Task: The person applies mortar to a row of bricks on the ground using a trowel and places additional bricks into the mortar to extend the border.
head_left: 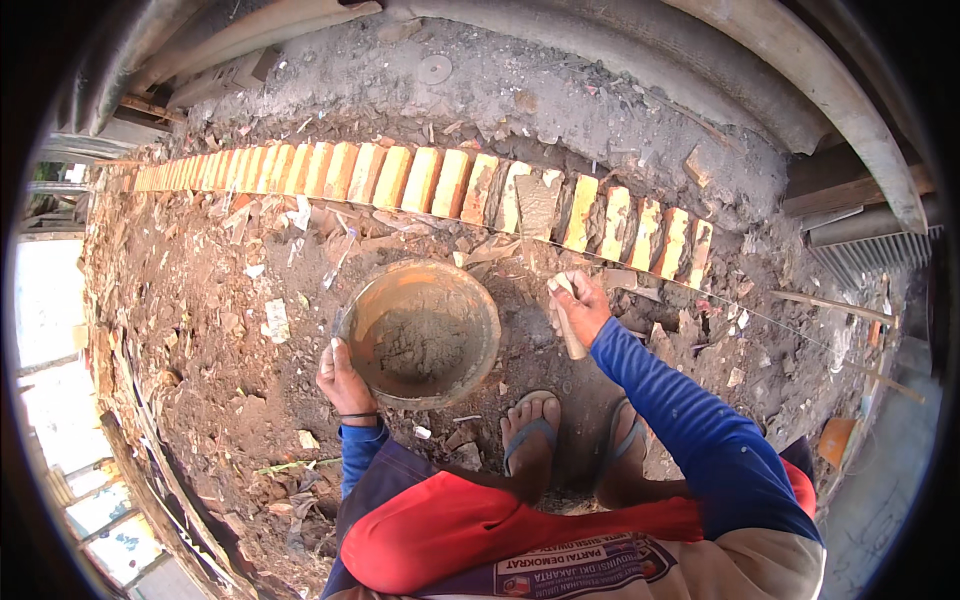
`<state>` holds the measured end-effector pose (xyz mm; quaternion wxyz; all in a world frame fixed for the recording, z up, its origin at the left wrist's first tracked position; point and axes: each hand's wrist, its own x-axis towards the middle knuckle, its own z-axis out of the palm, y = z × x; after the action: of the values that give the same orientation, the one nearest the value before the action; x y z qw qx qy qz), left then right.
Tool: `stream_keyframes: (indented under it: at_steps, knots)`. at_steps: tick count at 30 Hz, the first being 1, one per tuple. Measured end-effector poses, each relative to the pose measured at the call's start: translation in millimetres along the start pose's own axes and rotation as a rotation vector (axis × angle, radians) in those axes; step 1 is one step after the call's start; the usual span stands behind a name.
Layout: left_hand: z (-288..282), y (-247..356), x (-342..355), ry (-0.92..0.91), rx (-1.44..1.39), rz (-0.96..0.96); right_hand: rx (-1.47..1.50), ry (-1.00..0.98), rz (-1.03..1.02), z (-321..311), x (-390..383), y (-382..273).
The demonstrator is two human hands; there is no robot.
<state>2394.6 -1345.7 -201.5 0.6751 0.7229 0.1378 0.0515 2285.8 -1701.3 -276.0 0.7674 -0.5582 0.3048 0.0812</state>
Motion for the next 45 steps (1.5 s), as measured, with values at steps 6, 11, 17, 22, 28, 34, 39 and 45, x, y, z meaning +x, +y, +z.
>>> stream_keyframes:
  at_steps: [6,11,17,22,28,34,39,45]
  knots:
    - [-4.5,-4.3,2.1,-0.024,0.045,0.014,0.384,0.124,0.025,27.2,72.9,22.9]
    - [-1.4,-4.8,6.2,-0.018,0.129,0.046,-0.131,0.485,-0.090,29.0,102.8,54.6]
    - [5.4,-0.7,11.2,-0.004,0.208,0.052,-0.451,0.559,-0.204,27.7,107.8,65.4]
    - [8.0,-0.3,18.4,-0.034,0.230,0.046,-0.321,0.440,-0.110,30.1,90.8,53.2]
    - [4.9,-2.8,22.9,-0.089,0.195,0.017,-0.419,0.545,-0.358,30.6,69.7,46.6]
    - [8.4,-1.3,19.2,-0.074,0.202,0.053,-0.492,0.626,-0.257,31.3,77.8,51.0]
    - [9.1,3.2,19.3,-0.086,0.252,0.084,-0.322,0.517,-0.119,43.5,102.6,57.0]
    - [9.4,2.1,18.9,-0.075,0.195,0.064,-0.360,0.474,-0.183,67.0,119.2,61.4]
